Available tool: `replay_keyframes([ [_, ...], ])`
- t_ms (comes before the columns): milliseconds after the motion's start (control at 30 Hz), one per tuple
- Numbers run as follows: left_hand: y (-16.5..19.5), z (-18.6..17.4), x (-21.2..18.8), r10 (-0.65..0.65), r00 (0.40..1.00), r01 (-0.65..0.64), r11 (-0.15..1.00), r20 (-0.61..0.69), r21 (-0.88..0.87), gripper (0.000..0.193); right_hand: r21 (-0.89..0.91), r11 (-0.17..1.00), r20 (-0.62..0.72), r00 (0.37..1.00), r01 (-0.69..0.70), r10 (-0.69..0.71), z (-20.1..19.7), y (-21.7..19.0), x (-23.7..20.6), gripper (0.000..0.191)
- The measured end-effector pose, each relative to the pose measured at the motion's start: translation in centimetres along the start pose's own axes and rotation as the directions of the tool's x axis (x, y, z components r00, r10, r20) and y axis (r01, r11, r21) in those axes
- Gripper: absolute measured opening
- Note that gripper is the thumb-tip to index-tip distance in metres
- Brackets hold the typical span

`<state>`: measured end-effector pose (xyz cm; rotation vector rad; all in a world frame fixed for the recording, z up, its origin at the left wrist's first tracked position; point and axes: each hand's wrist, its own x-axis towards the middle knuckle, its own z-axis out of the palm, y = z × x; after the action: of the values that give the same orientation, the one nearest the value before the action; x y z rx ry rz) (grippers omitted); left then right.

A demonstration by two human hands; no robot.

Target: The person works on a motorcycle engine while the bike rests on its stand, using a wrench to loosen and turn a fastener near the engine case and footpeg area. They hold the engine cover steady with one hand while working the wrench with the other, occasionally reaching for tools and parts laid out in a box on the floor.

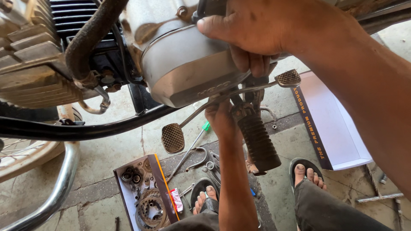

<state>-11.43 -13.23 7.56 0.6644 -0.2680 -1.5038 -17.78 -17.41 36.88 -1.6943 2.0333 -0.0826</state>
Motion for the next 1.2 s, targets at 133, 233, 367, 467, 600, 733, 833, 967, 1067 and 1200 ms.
replay_keyframes([
  [133, 1.1, 1.2, -0.6, 0.008, 1.000, -0.009, 1.000, -0.003, -0.002, 0.006, -0.014, 1.000, 0.013, 1.000, 0.006, -0.006, -0.2, -0.5, -0.3, 0.069],
  [233, 1.7, 2.3, -1.1, -0.025, 0.996, 0.026, 1.000, -0.081, 0.012, 0.006, 0.006, 0.999, 0.003, 0.999, 0.036, -0.036, -0.2, -0.5, -0.3, 0.067],
  [367, 1.7, 2.5, -1.0, -0.013, 0.992, 0.021, 0.997, -0.122, 0.067, 0.008, 0.019, 1.000, 0.004, 1.000, 0.016, -0.016, 0.2, 0.2, 0.2, 0.066],
  [467, 1.2, 2.0, -0.4, 0.086, 0.993, -0.078, 0.992, -0.083, 0.095, 0.009, 0.043, 0.999, 0.023, 1.000, 0.000, -0.001, 0.5, 0.6, 0.9, 0.067],
  [600, 0.5, 1.4, -0.3, 0.074, 0.991, -0.063, 0.993, -0.116, 0.099, 0.010, 0.149, 0.988, 0.026, 0.999, -0.045, 0.042, 0.5, 0.0, 0.4, 0.071],
  [733, 0.6, 1.2, -0.6, 0.047, 0.996, -0.039, 0.994, -0.077, 0.100, 0.008, 0.178, 0.984, 0.010, 1.000, 0.005, -0.007, 0.1, -0.9, -0.8, 0.065],
  [833, 1.0, 1.2, -0.9, -0.011, 1.000, 0.011, 1.000, 0.005, -0.012, 0.007, 0.326, 0.933, -0.089, 0.988, 0.150, -0.127, -0.3, 0.1, -1.6, 0.049],
  [967, 1.3, 1.5, -1.0, -0.066, 0.998, 0.066, 0.997, 0.013, -0.043, 0.009, 0.326, 0.935, -0.080, 0.990, 0.138, -0.118, 0.4, 1.3, -0.7, 0.047],
  [1067, 1.3, 1.7, -0.9, -0.037, 0.999, 0.036, 0.999, -0.018, -0.039, 0.012, 0.293, 0.954, -0.024, 0.998, 0.062, -0.058, 0.9, 1.6, 0.3, 0.052],
  [1200, 1.2, 1.8, -0.5, 0.070, 0.993, -0.058, 0.991, -0.097, 0.122, 0.013, 0.339, 0.930, -0.039, 0.990, 0.139, -0.134, 1.1, 2.1, 0.8, 0.050],
])
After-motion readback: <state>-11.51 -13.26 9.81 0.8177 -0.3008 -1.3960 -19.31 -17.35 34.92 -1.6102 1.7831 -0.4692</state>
